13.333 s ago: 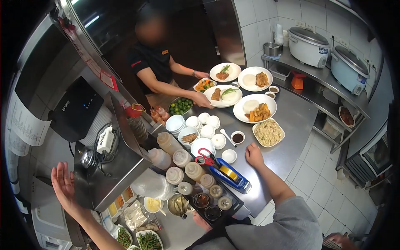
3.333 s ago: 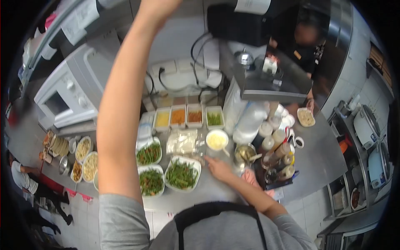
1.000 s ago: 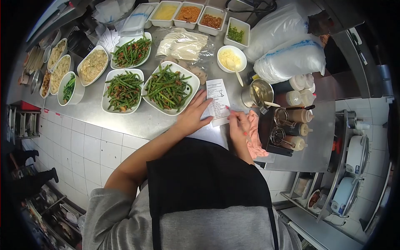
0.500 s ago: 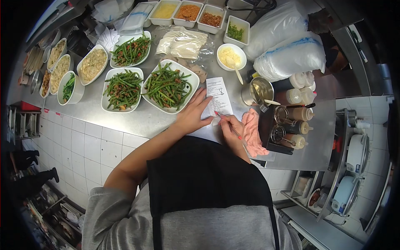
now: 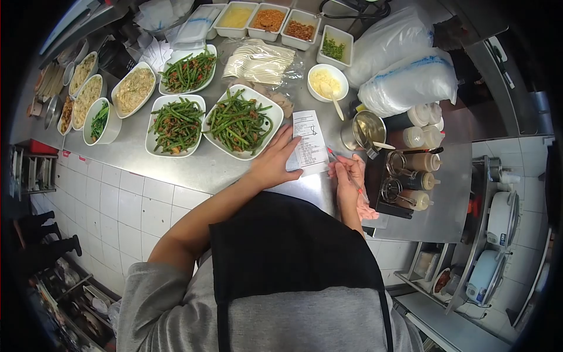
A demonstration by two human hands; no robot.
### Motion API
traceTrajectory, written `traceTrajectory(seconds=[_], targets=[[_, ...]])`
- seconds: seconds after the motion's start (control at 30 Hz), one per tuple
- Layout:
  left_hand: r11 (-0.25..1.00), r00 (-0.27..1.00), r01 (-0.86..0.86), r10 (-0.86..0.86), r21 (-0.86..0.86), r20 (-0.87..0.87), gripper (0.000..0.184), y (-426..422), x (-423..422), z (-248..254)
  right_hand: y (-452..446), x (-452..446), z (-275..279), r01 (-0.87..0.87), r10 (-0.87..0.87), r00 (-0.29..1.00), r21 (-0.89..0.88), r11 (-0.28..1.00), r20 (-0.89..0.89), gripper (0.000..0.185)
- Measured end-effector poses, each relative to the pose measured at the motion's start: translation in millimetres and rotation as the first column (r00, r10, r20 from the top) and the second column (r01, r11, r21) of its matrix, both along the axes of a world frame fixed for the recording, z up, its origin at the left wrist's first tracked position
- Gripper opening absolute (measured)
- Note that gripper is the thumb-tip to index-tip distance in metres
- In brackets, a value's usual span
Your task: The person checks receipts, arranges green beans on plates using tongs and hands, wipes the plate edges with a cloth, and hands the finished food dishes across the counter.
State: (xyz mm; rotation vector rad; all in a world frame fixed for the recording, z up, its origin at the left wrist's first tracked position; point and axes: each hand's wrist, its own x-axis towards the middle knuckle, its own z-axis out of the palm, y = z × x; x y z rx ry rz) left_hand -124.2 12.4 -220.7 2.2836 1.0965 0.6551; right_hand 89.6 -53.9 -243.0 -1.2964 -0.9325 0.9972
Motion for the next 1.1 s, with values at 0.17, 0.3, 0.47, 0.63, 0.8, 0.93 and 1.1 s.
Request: traceTrajectory(seconds=[0.17,0.3,0.47,0.63,0.8,0.93,1.1], targets=[[1.000,1.000,-0.006,0.006,-0.028,-0.017,0.083,0.1,-0.7,1.0,-13.6,-6.2,2.7,-0.079,0.079,0.997,0.010,0.997,0.008,0.014],[0.996,0.999,-0.041,0.043,-0.083,0.030,0.096,-0.9,0.2,5.5,-15.8,-6.4,-0.8,-0.074,0.075,0.996,0.019,0.997,-0.040,0.011],[0.989,0.996,-0.058,0.065,-0.139,0.052,0.101,-1.2,0.6,11.2,-11.9,-11.4,3.6,-0.042,0.045,0.993,0.033,0.999,-0.105,0.008],[0.990,0.997,-0.048,0.055,-0.129,0.045,0.098,-1.5,0.4,14.6,-14.2,-6.5,-14.6,-0.050,0.054,0.998,0.085,0.995,-0.044,0.018],[0.998,0.999,-0.005,0.008,-0.065,0.044,0.090,-0.2,0.1,10.3,-9.7,-20.3,5.5,-0.086,0.050,0.974,0.161,0.983,0.220,0.046],[0.999,1.000,-0.006,0.006,-0.051,-0.006,0.087,-1.3,-0.1,6.4,-7.6,-19.1,-0.6,-0.109,0.073,0.982,0.207,0.972,0.172,0.052],[0.998,0.995,0.025,-0.020,-0.050,0.095,0.085,0.2,-1.5,-2.8,-10.3,-18.0,6.2,-0.096,0.074,0.976,0.095,0.991,0.207,0.046]])
